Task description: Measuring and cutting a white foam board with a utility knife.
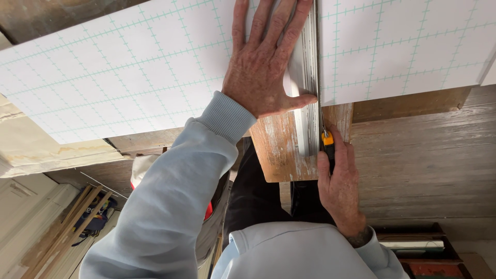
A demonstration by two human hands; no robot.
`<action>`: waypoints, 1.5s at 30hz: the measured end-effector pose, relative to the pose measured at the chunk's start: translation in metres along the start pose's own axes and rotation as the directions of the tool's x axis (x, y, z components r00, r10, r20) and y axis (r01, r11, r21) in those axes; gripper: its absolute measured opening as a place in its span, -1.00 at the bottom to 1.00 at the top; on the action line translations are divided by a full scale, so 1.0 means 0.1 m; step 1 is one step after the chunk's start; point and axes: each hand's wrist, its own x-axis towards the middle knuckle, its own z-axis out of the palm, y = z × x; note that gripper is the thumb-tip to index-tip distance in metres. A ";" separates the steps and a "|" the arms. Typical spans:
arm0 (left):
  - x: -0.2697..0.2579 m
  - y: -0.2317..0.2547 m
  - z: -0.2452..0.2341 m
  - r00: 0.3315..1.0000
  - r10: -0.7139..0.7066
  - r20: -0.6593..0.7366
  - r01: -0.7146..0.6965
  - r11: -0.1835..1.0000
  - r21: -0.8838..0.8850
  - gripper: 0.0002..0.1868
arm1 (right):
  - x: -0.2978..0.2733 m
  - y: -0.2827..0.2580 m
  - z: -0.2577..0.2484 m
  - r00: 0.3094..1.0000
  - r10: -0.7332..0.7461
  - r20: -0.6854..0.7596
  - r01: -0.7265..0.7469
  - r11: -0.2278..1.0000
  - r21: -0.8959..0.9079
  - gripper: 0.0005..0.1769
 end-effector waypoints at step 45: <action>0.03 0.06 -0.20 0.995 -0.037 0.087 0.036 0.999 0.007 0.65 | 0.19 -0.20 -0.16 0.983 -0.128 -0.130 0.128 0.992 -0.007 -0.41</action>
